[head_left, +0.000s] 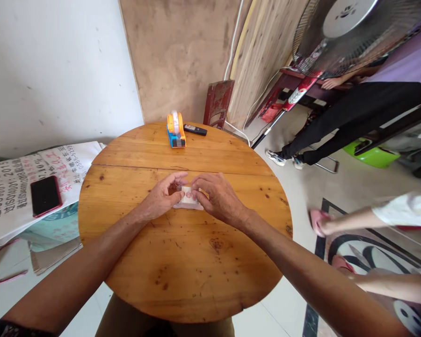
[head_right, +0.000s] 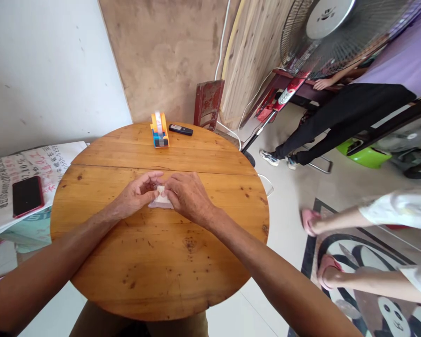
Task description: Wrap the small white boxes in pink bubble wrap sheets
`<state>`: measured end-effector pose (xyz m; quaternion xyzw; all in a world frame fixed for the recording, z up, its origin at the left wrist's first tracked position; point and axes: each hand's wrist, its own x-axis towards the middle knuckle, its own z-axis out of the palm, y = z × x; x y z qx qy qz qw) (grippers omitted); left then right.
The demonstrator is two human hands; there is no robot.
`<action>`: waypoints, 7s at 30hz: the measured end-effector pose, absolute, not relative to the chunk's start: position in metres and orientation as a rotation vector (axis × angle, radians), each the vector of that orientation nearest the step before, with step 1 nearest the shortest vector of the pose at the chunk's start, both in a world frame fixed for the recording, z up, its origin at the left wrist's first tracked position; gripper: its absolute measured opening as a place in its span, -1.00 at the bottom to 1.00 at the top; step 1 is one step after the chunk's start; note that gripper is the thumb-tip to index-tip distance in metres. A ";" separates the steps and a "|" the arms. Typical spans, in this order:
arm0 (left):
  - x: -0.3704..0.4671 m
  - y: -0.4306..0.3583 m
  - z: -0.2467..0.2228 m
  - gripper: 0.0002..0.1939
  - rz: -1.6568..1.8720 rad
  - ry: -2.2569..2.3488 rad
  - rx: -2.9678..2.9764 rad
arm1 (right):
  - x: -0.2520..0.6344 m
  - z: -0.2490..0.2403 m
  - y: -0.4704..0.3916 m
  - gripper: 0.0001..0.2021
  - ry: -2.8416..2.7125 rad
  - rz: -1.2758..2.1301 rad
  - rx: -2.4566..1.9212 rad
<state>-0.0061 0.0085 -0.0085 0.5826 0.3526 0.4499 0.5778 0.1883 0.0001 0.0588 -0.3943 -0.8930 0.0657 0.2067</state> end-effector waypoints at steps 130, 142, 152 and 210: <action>-0.039 -0.003 0.024 -0.53 0.932 1.183 1.926 | 0.219 0.060 0.035 -0.58 -2.082 1.137 -1.097; -0.057 -0.004 0.035 -0.66 0.252 0.758 1.585 | 0.233 0.062 0.037 -0.61 -2.188 1.841 -0.955; -0.038 -0.005 0.023 -0.32 0.840 1.000 1.895 | 0.210 0.057 0.024 -0.58 -2.450 0.920 -1.005; -0.024 0.003 -0.007 -0.60 0.715 1.203 2.697 | 0.196 -0.003 0.007 -0.57 -2.377 0.268 -1.358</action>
